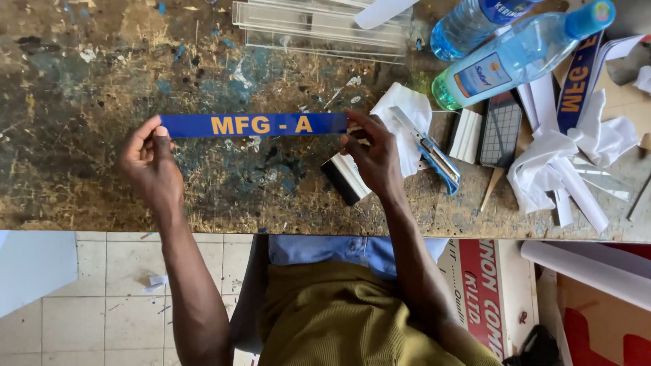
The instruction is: The person uses a utility knife to cut a long white strip of material and a blue strip with yellow text. They then peel the backing off a clear rectangular sheet and apply a white strip to it.
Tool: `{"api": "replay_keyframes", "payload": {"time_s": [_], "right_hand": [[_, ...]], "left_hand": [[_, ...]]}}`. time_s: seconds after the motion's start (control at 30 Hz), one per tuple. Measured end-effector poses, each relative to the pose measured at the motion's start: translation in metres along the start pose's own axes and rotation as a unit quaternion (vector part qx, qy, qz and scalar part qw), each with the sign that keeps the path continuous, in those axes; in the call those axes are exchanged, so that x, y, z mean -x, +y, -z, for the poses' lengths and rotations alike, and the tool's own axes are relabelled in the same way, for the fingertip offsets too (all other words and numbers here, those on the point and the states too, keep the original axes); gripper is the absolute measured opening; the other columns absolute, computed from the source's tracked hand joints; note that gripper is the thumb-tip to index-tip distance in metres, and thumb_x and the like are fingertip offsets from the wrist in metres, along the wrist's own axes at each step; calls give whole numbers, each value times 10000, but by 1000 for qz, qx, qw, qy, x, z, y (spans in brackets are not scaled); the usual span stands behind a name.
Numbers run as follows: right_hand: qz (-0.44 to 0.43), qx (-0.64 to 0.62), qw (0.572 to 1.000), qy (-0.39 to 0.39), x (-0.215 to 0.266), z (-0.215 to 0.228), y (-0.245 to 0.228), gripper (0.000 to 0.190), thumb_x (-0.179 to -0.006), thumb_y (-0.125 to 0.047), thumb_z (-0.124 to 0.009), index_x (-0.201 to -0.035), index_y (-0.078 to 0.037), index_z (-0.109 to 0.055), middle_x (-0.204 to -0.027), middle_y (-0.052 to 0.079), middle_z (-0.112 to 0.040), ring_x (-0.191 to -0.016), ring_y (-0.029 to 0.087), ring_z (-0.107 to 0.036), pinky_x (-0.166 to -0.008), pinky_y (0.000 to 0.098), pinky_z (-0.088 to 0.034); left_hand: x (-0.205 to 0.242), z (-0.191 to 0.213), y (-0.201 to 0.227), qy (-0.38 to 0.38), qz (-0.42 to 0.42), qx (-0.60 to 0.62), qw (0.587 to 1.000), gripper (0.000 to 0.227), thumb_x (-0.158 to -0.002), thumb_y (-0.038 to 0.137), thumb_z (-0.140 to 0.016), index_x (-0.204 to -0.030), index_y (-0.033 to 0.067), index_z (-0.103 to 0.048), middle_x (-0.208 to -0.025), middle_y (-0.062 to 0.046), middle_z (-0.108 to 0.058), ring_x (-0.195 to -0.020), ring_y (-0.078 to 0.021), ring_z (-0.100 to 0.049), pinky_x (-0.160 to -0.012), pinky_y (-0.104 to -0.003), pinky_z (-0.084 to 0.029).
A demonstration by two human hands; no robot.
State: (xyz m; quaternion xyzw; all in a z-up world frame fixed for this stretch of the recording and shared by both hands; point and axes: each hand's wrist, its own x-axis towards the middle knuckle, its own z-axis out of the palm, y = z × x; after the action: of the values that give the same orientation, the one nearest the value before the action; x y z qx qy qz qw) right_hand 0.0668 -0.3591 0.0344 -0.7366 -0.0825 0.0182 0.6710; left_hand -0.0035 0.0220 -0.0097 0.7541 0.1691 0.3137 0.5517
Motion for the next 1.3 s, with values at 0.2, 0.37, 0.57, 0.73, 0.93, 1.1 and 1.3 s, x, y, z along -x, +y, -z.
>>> {"api": "replay_keyframes", "payload": {"time_s": [0.2, 0.37, 0.57, 0.73, 0.93, 1.1, 1.3], "right_hand": [[-7, 140, 990, -29, -18, -15, 1, 510, -1082, -35, -740, -1576, 10, -619, -1182, 107, -669, -927, 250, -794, -812, 366, -750], [-11, 178, 984, 6, -30, -30, 6, 476, -1029, -20, -760, -1499, -33, -688, -1213, 127, -746, -1062, 250, -774, -865, 385, -750], [37, 214, 975, -37, -40, -47, 19, 465, -1026, -61, -807, -1474, -23, -689, -1237, 157, -759, -1062, 301, -793, -885, 425, -759], [14, 206, 977, -62, -48, -63, 12, 498, -1025, -117, -828, -1493, -19, -691, -1232, 127, -772, -1042, 279, -803, -831, 405, -752], [72, 277, 958, -31, -41, -52, 14, 471, -1054, -166, -863, -1499, -97, -723, -1200, 116, -698, -814, 234, -724, -657, 411, -666], [143, 215, 966, -15, -12, -31, 32, 160, -1070, -106, -794, -1219, -66, -837, -889, 120, -643, -696, 379, -715, -611, 462, -575], [139, 193, 971, 13, 46, -7, 7, 174, -1025, -80, -848, -1196, -86, -882, -914, 80, -769, -765, 264, -778, -640, 315, -628]], "left_hand": [[-25, -7, -8, 13, 7, -26, 1000, 241, -1153, -31, -740, -1388, -14, -793, -1252, -198, -847, -1040, -252, -812, -907, -365, -739], [-47, -12, -18, 13, -10, -20, 1000, 213, -1168, -48, -730, -1373, -14, -782, -1263, -188, -813, -1043, -250, -781, -922, -362, -717], [-75, 12, -36, -7, -24, -71, 997, 234, -1146, -118, -773, -1358, -27, -815, -1229, -213, -848, -1007, -256, -828, -859, -354, -737], [-87, 23, -29, -12, -49, -77, 996, 223, -1163, -114, -756, -1374, -63, -811, -1233, -229, -851, -1075, -292, -831, -926, -407, -749], [-61, -7, 6, 22, -190, -269, 944, 237, -1106, -156, -813, -1304, -27, -789, -1404, -205, -712, -1317, -373, -609, -1159, -565, -436], [-1, -55, 30, -87, -134, -56, 985, 343, -1123, -194, -630, -1374, -19, -785, -1201, -209, -749, -1093, -331, -688, -1061, -473, -553], [53, -116, 98, -208, -17, 78, 975, 408, -1162, -124, -488, -1362, 77, -781, -1352, -130, -819, -1044, -206, -813, -952, -379, -688]]}}
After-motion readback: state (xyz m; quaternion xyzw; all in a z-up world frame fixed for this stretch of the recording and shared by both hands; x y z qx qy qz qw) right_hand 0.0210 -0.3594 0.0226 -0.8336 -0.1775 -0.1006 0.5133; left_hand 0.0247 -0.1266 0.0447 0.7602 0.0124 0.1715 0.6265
